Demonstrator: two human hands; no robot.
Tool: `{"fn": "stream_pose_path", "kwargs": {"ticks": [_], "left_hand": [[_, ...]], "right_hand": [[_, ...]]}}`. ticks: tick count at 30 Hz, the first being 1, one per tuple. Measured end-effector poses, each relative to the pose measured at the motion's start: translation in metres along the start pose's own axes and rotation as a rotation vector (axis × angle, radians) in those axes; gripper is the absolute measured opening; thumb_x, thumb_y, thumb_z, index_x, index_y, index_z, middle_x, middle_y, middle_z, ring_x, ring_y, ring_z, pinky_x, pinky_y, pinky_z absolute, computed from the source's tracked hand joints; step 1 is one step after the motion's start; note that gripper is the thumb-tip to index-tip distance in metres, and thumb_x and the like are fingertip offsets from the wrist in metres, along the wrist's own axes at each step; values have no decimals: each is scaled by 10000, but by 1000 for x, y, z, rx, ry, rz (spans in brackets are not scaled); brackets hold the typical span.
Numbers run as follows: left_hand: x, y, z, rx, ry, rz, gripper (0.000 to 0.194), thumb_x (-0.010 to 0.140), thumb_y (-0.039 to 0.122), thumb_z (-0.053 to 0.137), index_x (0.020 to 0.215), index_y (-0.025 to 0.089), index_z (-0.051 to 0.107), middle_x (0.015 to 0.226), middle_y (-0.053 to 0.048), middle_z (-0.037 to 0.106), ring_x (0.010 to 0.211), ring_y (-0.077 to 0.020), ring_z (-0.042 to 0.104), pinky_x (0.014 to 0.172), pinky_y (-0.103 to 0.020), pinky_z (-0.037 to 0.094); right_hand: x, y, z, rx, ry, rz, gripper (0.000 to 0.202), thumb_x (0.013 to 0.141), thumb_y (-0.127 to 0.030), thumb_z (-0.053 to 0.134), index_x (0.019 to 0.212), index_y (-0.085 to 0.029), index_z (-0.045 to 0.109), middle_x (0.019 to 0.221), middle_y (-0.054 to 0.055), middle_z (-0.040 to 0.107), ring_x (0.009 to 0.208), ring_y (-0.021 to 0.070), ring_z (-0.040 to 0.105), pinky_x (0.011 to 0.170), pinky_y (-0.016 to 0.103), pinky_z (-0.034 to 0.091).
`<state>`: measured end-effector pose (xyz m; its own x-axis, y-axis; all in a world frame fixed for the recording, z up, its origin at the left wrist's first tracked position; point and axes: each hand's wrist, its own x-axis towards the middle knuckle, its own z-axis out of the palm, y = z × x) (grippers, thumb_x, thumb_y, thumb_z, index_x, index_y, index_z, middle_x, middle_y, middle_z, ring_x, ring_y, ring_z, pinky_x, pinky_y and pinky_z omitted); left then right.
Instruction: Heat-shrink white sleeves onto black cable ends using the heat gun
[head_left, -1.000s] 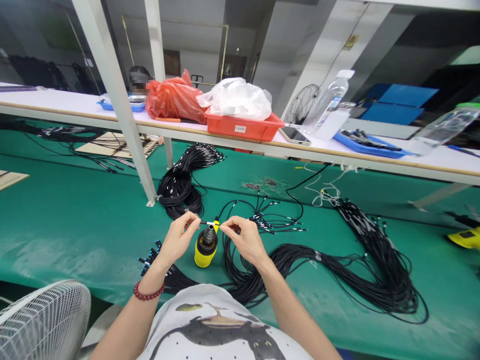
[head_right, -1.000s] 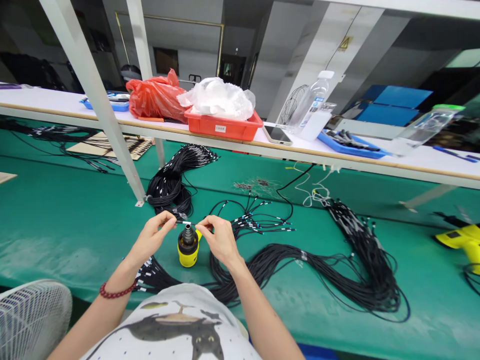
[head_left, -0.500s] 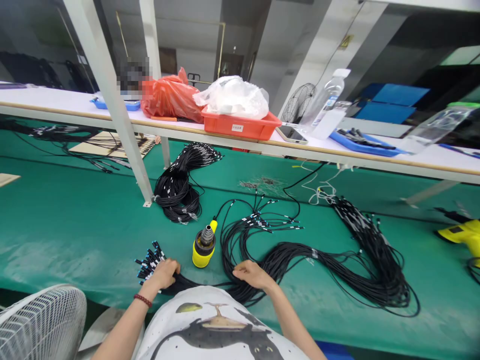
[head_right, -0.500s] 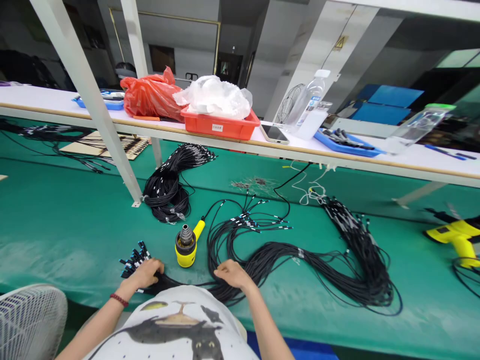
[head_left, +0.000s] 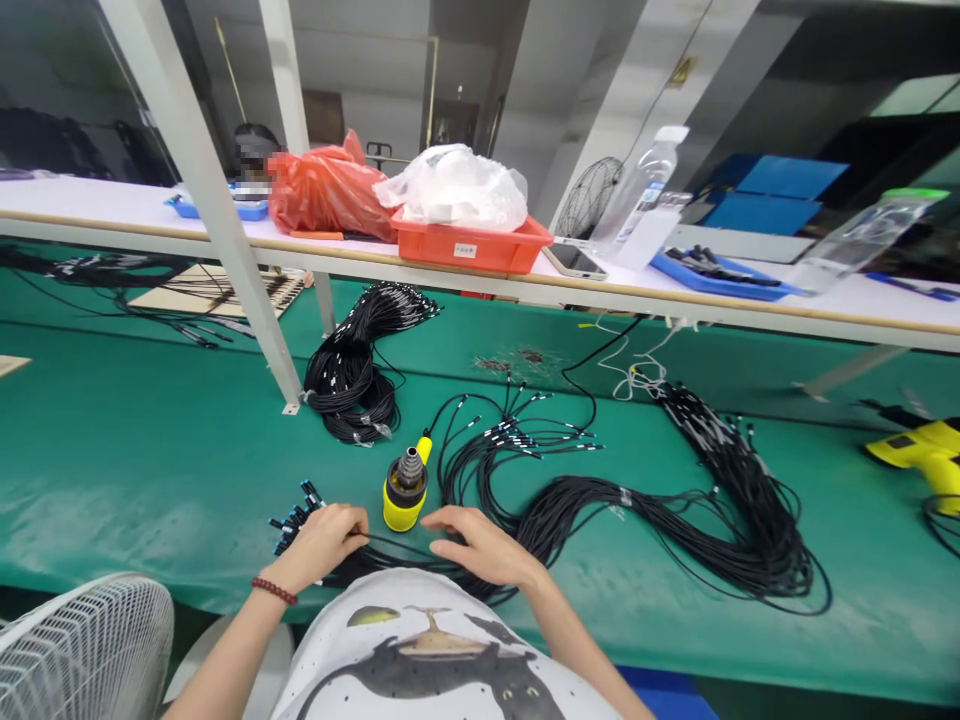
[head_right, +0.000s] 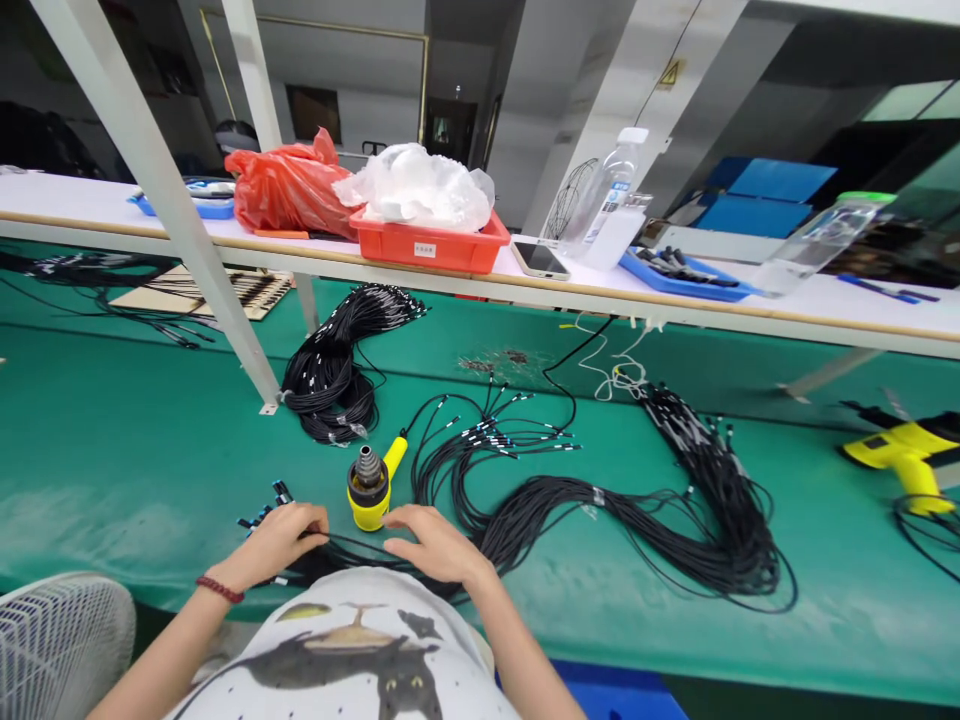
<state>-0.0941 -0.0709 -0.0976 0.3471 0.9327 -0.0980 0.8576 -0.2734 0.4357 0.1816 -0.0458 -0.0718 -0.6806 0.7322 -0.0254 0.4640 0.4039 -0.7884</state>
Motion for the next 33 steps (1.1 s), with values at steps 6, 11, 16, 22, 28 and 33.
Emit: {"fn": "stream_pose_path", "kwargs": {"ticks": [6, 11, 16, 22, 28, 33], "left_hand": [[-7, 74, -37, 21, 60, 256, 171, 930, 247, 454, 921, 227, 623, 875, -32, 685, 802, -196, 602, 732, -319, 367], [-13, 77, -56, 145, 197, 237, 224, 951, 294, 424, 869, 216, 617, 798, -28, 652, 749, -201, 582, 707, -334, 361], [-24, 84, -81, 161, 233, 236, 263, 976, 270, 361, 917, 215, 610, 845, -17, 673, 757, -181, 583, 716, -328, 382], [-20, 114, -97, 107, 385, 277, 275, 989, 250, 329, 982, 190, 597, 887, -30, 682, 784, -175, 588, 730, -332, 401], [-10, 103, -106, 145, 469, 137, 283, 976, 322, 365, 852, 189, 582, 810, -24, 640, 757, -182, 558, 702, -315, 391], [4, 90, -102, 62, 451, 27, 325, 956, 403, 395, 728, 196, 500, 698, 12, 550, 661, -152, 493, 620, -279, 329]], "right_hand": [[-1, -59, 8, -6, -27, -91, 291, 904, -299, 542, 1184, -220, 546, 1108, 57, 654, 1001, 194, 590, 870, 308, 445], [-4, -51, -12, 57, 132, -17, 154, 936, -309, 485, 893, -194, 579, 669, -43, 541, 615, 108, 469, 578, 212, 350], [-11, -59, -42, 154, 205, -34, 171, 940, -302, 480, 858, -182, 571, 718, -20, 560, 667, 110, 490, 608, 215, 372], [0, -102, -56, 123, 261, -125, 141, 907, -253, 517, 782, -192, 541, 729, -16, 559, 666, 113, 485, 613, 227, 380], [21, -102, -64, 130, 439, -89, 171, 856, -275, 551, 713, -191, 509, 654, -35, 499, 586, 103, 417, 533, 224, 334], [33, -94, -63, 117, 432, -50, 165, 839, -287, 550, 710, -187, 528, 661, -27, 529, 611, 110, 462, 542, 218, 352]]}}
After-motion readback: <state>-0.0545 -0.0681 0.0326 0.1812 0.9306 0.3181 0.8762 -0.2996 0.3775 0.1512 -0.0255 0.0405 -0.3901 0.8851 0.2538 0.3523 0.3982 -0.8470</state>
